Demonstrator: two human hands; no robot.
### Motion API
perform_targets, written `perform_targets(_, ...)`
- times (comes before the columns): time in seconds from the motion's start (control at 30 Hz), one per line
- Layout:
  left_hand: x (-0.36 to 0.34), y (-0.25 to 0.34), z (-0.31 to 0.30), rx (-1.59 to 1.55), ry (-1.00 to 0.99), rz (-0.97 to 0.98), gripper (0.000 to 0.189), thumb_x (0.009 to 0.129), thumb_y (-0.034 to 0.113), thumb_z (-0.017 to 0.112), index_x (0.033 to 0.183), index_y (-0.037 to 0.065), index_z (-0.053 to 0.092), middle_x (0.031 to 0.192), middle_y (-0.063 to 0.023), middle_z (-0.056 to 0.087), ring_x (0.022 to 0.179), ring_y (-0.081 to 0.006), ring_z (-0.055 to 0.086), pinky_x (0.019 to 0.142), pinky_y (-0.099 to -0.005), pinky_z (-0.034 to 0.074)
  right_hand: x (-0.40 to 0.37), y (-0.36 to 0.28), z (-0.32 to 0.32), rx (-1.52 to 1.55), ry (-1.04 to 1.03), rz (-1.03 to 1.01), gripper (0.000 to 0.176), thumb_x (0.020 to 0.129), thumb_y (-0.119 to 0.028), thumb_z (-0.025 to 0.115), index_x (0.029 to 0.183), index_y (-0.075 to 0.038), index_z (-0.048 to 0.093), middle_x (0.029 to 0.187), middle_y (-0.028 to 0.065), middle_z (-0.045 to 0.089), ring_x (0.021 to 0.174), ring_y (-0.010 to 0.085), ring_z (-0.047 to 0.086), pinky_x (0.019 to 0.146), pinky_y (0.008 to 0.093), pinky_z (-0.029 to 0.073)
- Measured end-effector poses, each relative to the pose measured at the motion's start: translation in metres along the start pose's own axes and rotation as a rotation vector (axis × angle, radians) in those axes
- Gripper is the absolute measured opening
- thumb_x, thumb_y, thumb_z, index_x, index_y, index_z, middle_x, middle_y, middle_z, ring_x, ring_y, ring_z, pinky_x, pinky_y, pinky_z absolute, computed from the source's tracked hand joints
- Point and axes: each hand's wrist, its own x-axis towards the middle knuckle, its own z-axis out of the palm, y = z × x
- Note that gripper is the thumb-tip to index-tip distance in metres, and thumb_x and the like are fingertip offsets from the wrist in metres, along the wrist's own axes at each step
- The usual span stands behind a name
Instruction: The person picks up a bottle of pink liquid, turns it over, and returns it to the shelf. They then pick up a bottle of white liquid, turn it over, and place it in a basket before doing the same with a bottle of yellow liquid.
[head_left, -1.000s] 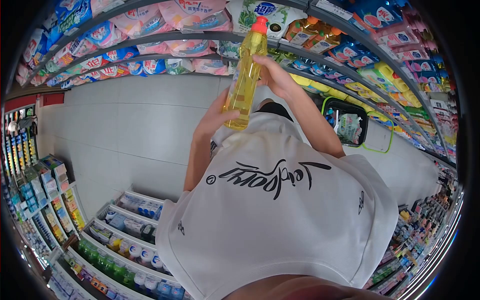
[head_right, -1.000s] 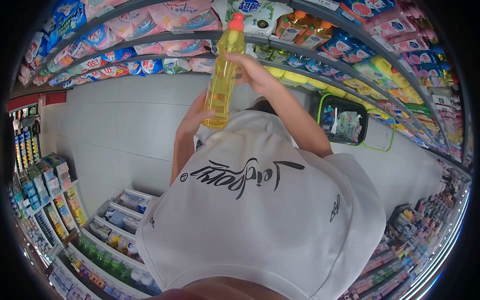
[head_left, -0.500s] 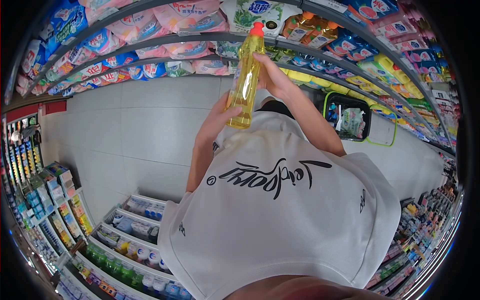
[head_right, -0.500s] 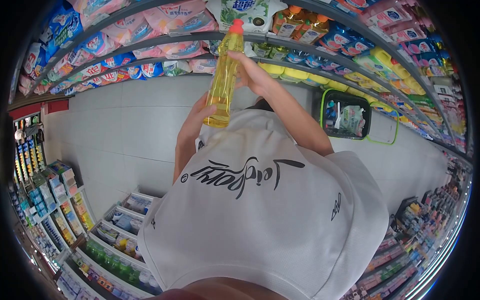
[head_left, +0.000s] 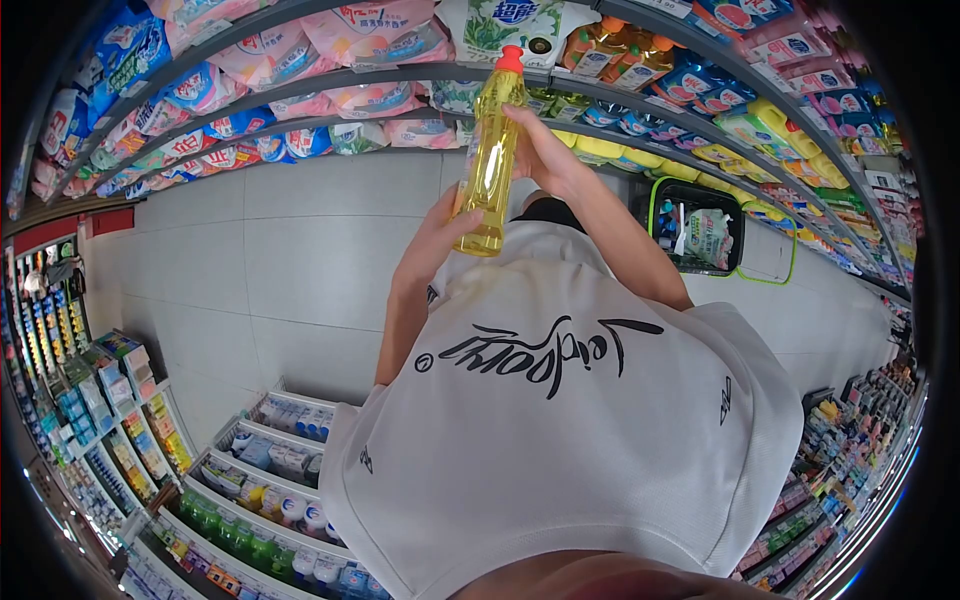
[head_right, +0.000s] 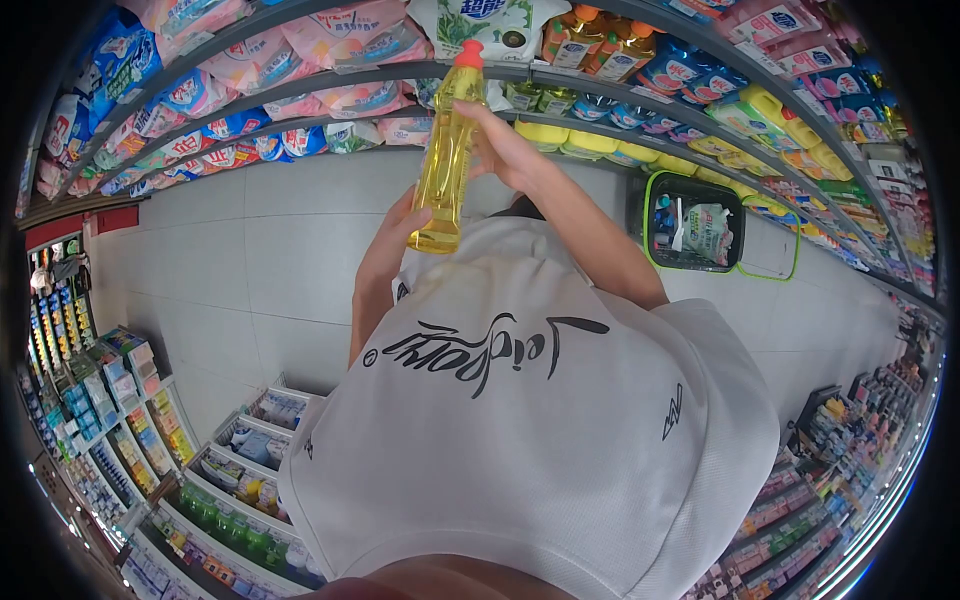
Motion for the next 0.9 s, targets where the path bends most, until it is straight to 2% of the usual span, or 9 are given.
perform_targets(0.23,-0.001,-0.005,-0.001,-0.001,0.013,0.01,0.052,0.087,0.033,0.06,0.126,0.001,0.047,0.113,-0.0066,0.056,0.107,-0.0143,0.051,0.094,-0.0298,0.039,0.001,0.001,0.001,-0.013,0.003,0.02,0.054,0.092,-0.051,0.047,0.124,-0.008,0.051,0.109,0.0034,0.062,0.097,0.0138,0.064,0.076,0.0315,0.057)
perform_targets(0.4,-0.002,-0.003,-0.001,-0.013,0.008,0.012,0.056,0.087,0.033,0.061,0.13,0.0,0.045,0.115,-0.0073,0.055,0.109,-0.015,0.051,0.096,-0.03,0.038,0.0,-0.001,0.004,-0.033,0.006,0.017,0.053,0.092,-0.051,0.047,0.124,-0.008,0.051,0.109,0.0036,0.062,0.097,0.0136,0.064,0.075,0.0311,0.057)
perform_targets(0.53,0.0,-0.009,-0.006,-0.048,-0.033,0.026,0.059,0.086,0.031,0.062,0.132,-0.001,0.042,0.117,-0.0078,0.054,0.11,-0.0153,0.05,0.097,-0.0306,0.038,-0.006,-0.007,0.009,-0.079,0.003,0.009,0.052,0.092,-0.05,0.046,0.123,-0.008,0.051,0.111,0.0044,0.062,0.102,0.0147,0.062,0.082,0.0362,0.054)
perform_targets(0.6,0.002,-0.014,-0.009,-0.024,-0.068,0.076,0.071,0.083,0.03,0.065,0.139,-0.002,0.035,0.125,-0.0103,0.052,0.117,-0.0174,0.048,0.1,-0.0314,0.036,-0.007,-0.008,0.009,-0.099,-0.001,0.003,0.052,0.092,-0.05,0.046,0.123,-0.009,0.051,0.111,0.0048,0.062,0.104,0.0153,0.061,0.085,0.0379,0.052)
perform_targets(0.63,0.003,-0.017,-0.01,-0.025,-0.068,0.076,0.071,0.083,0.03,0.065,0.139,-0.002,0.035,0.125,-0.0103,0.052,0.117,-0.0174,0.048,0.1,-0.0314,0.036,-0.005,-0.006,0.006,-0.121,0.004,-0.02,0.052,0.093,-0.05,0.045,0.124,-0.009,0.051,0.112,0.0058,0.061,0.106,0.0163,0.06,0.088,0.0381,0.05)
perform_targets(0.7,0.005,-0.022,-0.013,-0.016,-0.077,0.156,0.085,0.08,0.028,0.07,0.145,-0.003,0.026,0.133,-0.0124,0.048,0.124,-0.0192,0.044,0.103,-0.0321,0.034,-0.006,-0.007,0.006,-0.142,0.009,-0.042,0.052,0.093,-0.05,0.044,0.125,-0.009,0.05,0.113,0.0069,0.061,0.107,0.0172,0.059,0.091,0.0383,0.048)
perform_targets(0.77,0.008,-0.02,-0.016,0.044,-0.073,0.178,0.09,0.078,0.026,0.072,0.147,-0.003,0.023,0.135,-0.0125,0.047,0.125,-0.0194,0.043,0.104,-0.0323,0.034,-0.008,-0.012,0.01,-0.051,0.029,-0.193,0.055,0.093,-0.052,0.042,0.127,-0.008,0.049,0.114,0.009,0.061,0.106,0.0189,0.06,0.091,0.0371,0.047)
perform_targets(0.9,0.007,-0.008,-0.008,0.073,-0.06,0.237,0.094,0.074,0.019,0.076,0.147,-0.004,0.021,0.137,-0.012,0.045,0.126,-0.0188,0.042,0.105,-0.0324,0.033,-0.007,-0.021,0.011,0.039,0.029,-0.249,0.06,0.093,-0.053,0.04,0.129,-0.006,0.047,0.113,0.0106,0.062,0.104,0.0203,0.061,0.091,0.0368,0.047)
